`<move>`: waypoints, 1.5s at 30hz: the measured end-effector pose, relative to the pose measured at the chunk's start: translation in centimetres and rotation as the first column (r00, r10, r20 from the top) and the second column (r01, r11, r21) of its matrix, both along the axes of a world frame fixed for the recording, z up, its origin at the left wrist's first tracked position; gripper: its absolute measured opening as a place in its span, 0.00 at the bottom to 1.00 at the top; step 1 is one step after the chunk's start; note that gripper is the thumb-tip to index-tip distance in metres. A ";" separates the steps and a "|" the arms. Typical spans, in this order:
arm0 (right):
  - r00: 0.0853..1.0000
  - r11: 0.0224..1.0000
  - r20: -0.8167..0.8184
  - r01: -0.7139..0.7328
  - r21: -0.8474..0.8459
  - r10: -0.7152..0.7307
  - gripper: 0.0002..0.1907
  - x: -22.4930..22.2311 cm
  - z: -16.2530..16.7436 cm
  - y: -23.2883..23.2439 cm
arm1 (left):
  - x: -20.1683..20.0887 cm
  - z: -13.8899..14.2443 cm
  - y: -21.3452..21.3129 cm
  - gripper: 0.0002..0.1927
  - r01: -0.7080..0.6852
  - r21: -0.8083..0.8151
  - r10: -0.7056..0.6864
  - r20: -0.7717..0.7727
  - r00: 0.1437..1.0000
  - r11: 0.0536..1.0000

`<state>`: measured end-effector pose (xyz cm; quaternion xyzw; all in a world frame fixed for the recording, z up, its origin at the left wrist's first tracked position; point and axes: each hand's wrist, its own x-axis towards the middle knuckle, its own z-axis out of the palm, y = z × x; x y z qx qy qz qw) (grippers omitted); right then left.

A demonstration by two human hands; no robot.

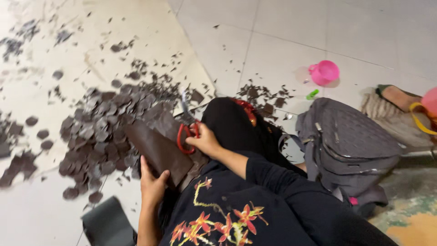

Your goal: The person uses red-handled scissors to cut flower-shaped pieces from a brown patterned sheet. They work at a table initially, then move to the floor, continuing to cut and stack the shapes.

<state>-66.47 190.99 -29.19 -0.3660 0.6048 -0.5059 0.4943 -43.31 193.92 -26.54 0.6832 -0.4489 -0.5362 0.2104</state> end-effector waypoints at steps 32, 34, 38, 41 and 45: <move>0.903 0.975 0.409 0.191 -0.111 -0.131 0.20 -7.0 3.0 -0.5 | -4.2 5.5 0.8 0.28 0.346 -0.475 -0.013 0.573 0.819 0.809; 0.889 0.976 0.434 0.199 -0.086 -0.143 0.19 -7.1 3.1 -0.4 | -7.2 6.1 1.2 0.28 0.551 -0.404 -0.041 0.780 0.625 0.730; 0.889 0.974 0.427 0.216 -0.075 -0.165 0.19 -7.3 3.4 -0.2 | -10.1 5.8 1.5 0.33 0.695 -0.280 -0.225 0.810 0.541 0.662; 0.914 0.953 0.371 0.245 -0.177 -0.166 0.18 -7.5 3.5 -0.1 | -10.5 4.6 1.3 0.26 0.733 -0.274 -0.178 0.863 0.474 0.623; 0.939 0.883 0.280 0.298 -0.364 -0.201 0.22 -7.7 4.1 0.3 | -9.8 4.2 0.5 0.11 0.668 -0.318 -0.204 0.788 0.581 0.673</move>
